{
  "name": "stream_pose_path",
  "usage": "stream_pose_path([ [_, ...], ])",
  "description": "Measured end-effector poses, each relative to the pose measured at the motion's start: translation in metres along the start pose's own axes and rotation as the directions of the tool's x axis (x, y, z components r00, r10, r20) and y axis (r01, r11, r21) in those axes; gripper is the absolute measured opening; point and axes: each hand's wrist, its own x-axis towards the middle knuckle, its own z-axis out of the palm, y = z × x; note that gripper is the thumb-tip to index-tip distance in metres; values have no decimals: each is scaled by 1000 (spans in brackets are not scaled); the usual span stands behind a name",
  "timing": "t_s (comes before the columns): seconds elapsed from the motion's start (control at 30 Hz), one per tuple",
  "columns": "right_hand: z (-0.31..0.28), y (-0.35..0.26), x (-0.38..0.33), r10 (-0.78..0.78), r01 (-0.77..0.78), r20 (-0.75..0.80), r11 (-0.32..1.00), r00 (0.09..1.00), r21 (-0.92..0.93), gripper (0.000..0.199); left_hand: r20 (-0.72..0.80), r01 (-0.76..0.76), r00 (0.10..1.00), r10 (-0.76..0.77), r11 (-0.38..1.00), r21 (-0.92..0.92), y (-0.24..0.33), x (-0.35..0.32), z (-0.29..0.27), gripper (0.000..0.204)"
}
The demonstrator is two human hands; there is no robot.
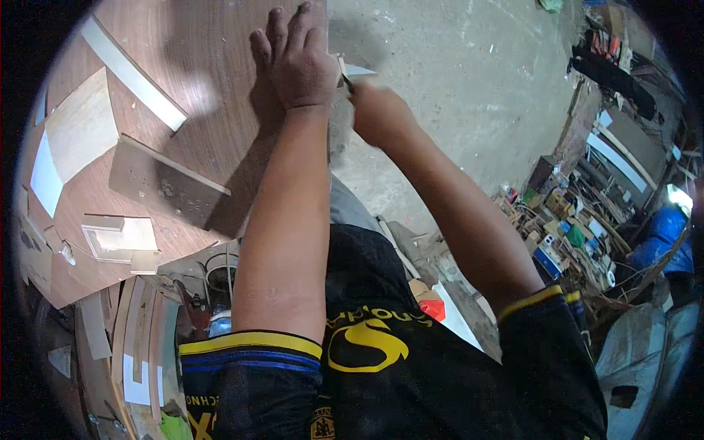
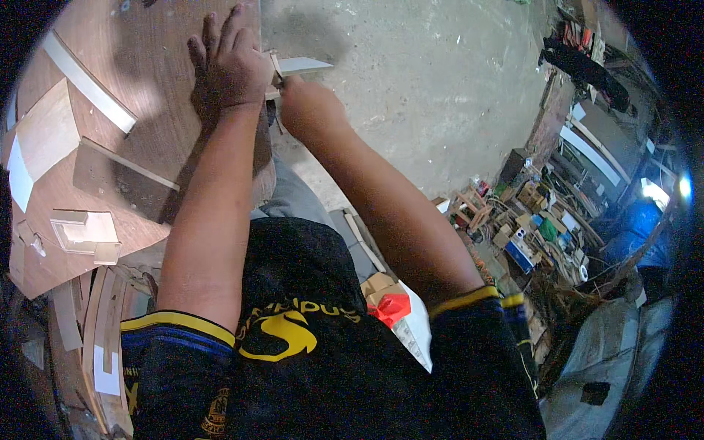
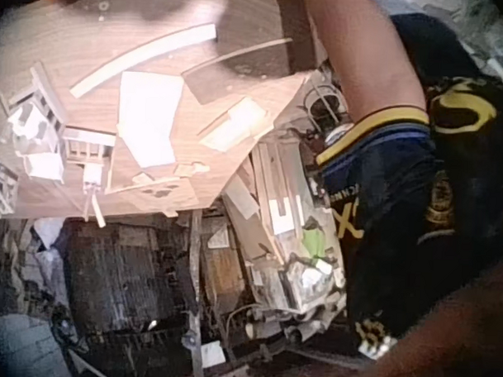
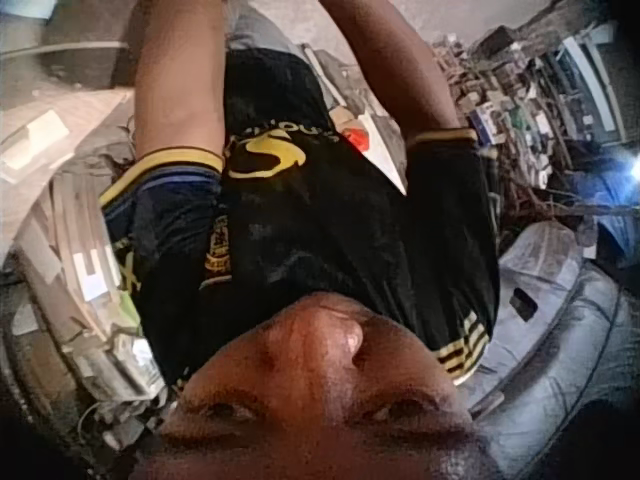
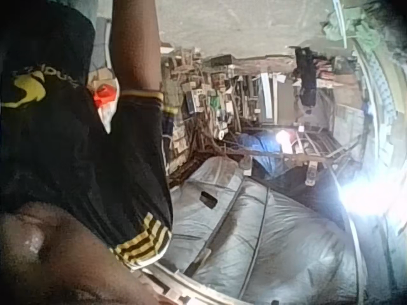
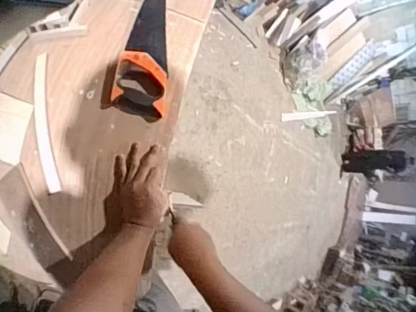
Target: Assembling and gluing pieces of a small wooden model house structure.
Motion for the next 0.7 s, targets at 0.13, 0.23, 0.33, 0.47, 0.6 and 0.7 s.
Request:
stream_pose_path([
  [0.13, 3, 3, -4, 9, -9, 38, 1000, 999, -4, 21, 39, 1, 999, -1, 1000, 0, 0, -5, 2, 13],
  [0.23, 12, 11, -9, 62, -62, 87, 998, 994, 5, 20, 27, 37, 999, -36, 998, -44, 0, -6, 3, 14],
  [0.33, 17, 21, -8, 35, -31, -52, 997, 998, 75, 20, 8, 37, 999, -37, 998, -59, 1, -3, 2, 20],
  [0.47, 16, 19, -6, -24, 24, 20, 1000, 1000, 18, 19, 11, 47, 999, -47, 996, -70, 2, -3, 0, 33],
  [0.6, 9, 13, -6, -23, 24, 13, 1000, 1000, -16, 20, -36, 55, 998, -58, 995, -77, 2, -3, 5, 32],
  [0.7, 3, 13, -4, -34, 34, 26, 999, 999, 2, 20, -78, 86, 992, -101, 981, -174, 0, 0, 11, 31],
])
